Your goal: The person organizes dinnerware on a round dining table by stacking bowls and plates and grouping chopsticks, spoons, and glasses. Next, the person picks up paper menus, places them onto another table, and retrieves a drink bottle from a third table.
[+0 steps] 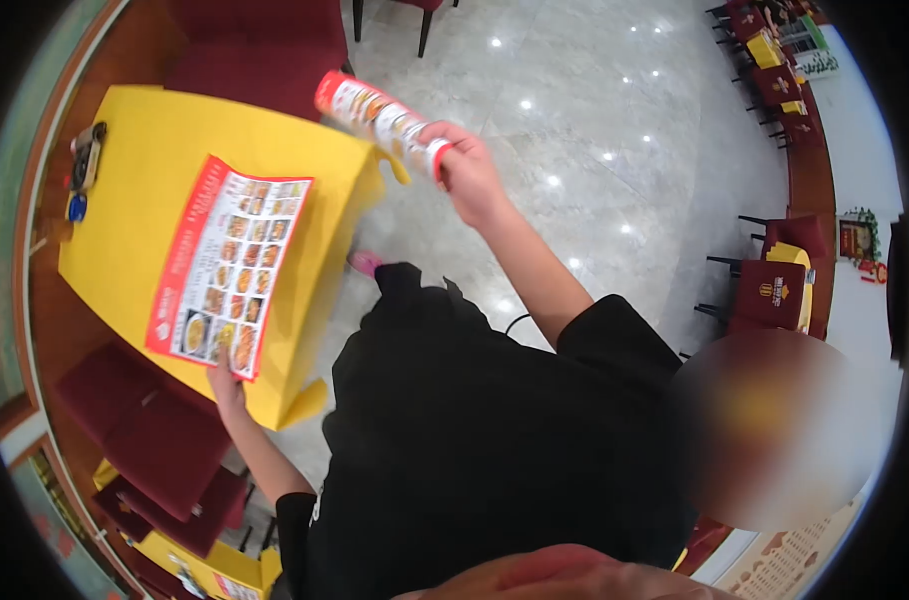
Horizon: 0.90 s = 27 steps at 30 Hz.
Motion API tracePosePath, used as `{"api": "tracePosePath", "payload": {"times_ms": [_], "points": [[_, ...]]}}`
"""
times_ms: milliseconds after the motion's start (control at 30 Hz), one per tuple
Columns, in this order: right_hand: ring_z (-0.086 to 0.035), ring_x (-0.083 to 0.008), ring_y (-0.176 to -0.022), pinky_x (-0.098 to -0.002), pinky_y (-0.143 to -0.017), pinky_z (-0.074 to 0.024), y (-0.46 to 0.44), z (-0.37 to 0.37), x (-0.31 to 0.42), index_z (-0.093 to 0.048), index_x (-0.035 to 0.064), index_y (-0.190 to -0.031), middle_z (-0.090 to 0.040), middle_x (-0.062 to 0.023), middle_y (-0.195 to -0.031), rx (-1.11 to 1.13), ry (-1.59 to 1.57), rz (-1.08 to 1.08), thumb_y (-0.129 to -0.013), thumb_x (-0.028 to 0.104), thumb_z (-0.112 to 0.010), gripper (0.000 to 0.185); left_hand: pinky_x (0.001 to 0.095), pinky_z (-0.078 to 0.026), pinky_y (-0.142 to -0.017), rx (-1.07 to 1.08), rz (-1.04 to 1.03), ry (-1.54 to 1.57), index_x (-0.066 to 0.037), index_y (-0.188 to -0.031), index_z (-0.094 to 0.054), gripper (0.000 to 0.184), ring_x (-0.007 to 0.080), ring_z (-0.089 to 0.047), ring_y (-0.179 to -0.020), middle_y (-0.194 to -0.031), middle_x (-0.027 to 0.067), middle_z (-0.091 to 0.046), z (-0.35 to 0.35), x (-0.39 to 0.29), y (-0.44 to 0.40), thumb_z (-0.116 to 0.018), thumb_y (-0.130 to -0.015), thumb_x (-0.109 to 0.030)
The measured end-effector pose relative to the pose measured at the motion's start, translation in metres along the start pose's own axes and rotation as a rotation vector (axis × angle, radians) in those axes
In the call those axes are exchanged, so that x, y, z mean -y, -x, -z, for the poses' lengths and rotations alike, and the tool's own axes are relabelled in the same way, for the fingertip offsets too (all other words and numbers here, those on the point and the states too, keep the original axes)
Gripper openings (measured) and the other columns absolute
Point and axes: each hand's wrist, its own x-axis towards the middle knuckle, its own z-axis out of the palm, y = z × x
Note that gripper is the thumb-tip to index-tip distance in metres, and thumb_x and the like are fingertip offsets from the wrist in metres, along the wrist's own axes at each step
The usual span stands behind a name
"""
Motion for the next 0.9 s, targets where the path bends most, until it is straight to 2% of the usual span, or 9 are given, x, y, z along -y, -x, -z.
{"api": "tracePosePath", "payload": {"times_ms": [300, 500, 567, 633, 667, 700, 733, 800, 900], "points": [[-0.05, -0.0033, -0.072, -0.0194, -0.063, -0.0393, -0.045, -0.173, 0.003, -0.065, 0.0084, -0.092, -0.059, 0.0044, -0.088, 0.356, 0.075, 0.05, -0.081, -0.005, -0.046, 0.025, 0.0293, -0.053, -0.065, -0.065, -0.018, -0.515, 0.004, -0.115, -0.062, 0.034, 0.0157, -0.065, -0.083, -0.102, 0.0116, -0.068, -0.005, 0.073, -0.156, -0.065, -0.092, -0.02], [-0.059, -0.014, -0.099, -0.0283, -0.084, -0.0498, -0.057, -0.216, 0.006, -0.061, 0.0088, -0.092, -0.058, -0.0051, -0.105, 0.528, -0.525, -0.18, -0.086, -0.003, -0.05, 0.017, 0.0247, -0.041, -0.042, -0.207, 0.004, -0.471, 0.002, -0.095, -0.067, 0.023, 0.0102, -0.053, -0.049, -0.071, 0.0031, -0.062, 0.006, 0.108, -0.166, -0.069, -0.088, -0.02], [-0.057, -0.0221, -0.11, -0.0363, -0.093, -0.0482, -0.064, -0.219, 0.011, -0.057, 0.0091, -0.101, -0.057, -0.0086, -0.113, 0.556, -0.737, -0.361, -0.09, 0.009, -0.049, 0.014, 0.0326, -0.051, -0.053, -0.211, 0.116, -0.52, 0.004, -0.099, -0.066, 0.036, 0.0203, -0.064, -0.064, -0.078, 0.01, -0.067, 0.007, 0.11, -0.159, -0.074, -0.082, -0.026], [-0.055, -0.0288, -0.118, -0.0437, -0.1, -0.0454, -0.084, -0.225, 0.004, -0.055, 0.0093, -0.112, -0.057, -0.012, -0.121, 0.659, -0.986, -0.394, -0.094, 0.021, -0.047, 0.023, 0.0456, -0.05, -0.086, -0.441, -0.024, -1.257, 0.004, -0.113, -0.063, 0.058, 0.0389, -0.063, -0.098, -0.102, 0.0207, -0.067, -0.011, 0.116, -0.16, -0.069, -0.078, -0.042], [-0.054, -0.0314, -0.12, -0.0471, -0.103, -0.0434, -0.095, -0.227, -0.005, -0.054, 0.0094, -0.118, -0.056, -0.0136, -0.126, 0.733, -1.133, -0.322, -0.095, 0.028, -0.046, 0.03, 0.0434, -0.047, -0.092, -0.583, -0.144, -0.682, 0.003, -0.121, -0.058, 0.057, 0.0369, -0.06, -0.107, -0.113, 0.0234, -0.062, 0.029, 0.217, -0.213, -0.064, -0.085, -0.041], [-0.053, -0.0324, -0.12, -0.0485, -0.105, -0.0418, -0.103, -0.227, -0.006, -0.053, 0.0082, -0.122, -0.055, -0.0148, -0.129, 0.623, -1.091, -0.373, -0.096, 0.03, -0.045, 0.035, 0.0429, -0.046, -0.094, -0.444, -0.118, -0.685, 0.001, -0.128, -0.052, 0.057, 0.0332, -0.054, -0.117, -0.122, 0.0224, -0.058, 0.0, 0.202, -0.205, -0.061, -0.09, -0.04], [-0.053, -0.0334, -0.121, -0.05, -0.106, -0.0401, -0.116, -0.224, -0.006, -0.052, 0.0069, -0.126, -0.054, -0.0161, -0.132, 0.525, -1.034, -0.425, -0.096, 0.033, -0.044, 0.04, 0.0429, -0.046, -0.094, -0.55, -0.07, -0.687, 0.001, -0.128, -0.052, 0.057, 0.0332, -0.054, -0.117, -0.122, 0.0224, -0.058, -0.056, 0.147, -0.165, -0.061, -0.09, -0.04], [-0.052, -0.034, -0.122, -0.0506, -0.106, -0.0396, -0.153, -0.213, -0.018, -0.05, 0.0037, -0.13, -0.053, -0.0173, -0.135, 0.36, -0.846, -0.536, -0.098, 0.034, -0.041, 0.045, 0.0445, -0.045, -0.093, 0.017, 0.119, 0.561, -0.008, -0.138, -0.046, 0.071, 0.0257, -0.053, -0.119, -0.131, 0.0099, -0.057, -0.138, 0.056, -0.126, -0.035, -0.096, -0.063], [-0.053, -0.0349, -0.12, -0.0509, -0.105, -0.0404, -0.207, -0.191, -0.056, -0.051, 0.0009, -0.128, -0.055, -0.0191, -0.132, 0.514, -0.877, -0.567, -0.097, 0.028, -0.042, 0.042, 0.043, -0.046, -0.096, 0.176, 0.204, 1.015, -0.011, -0.137, -0.046, 0.069, 0.0244, -0.056, -0.118, -0.129, 0.0073, -0.06, -0.193, -0.024, -0.091, -0.035, -0.095, -0.064]]}}
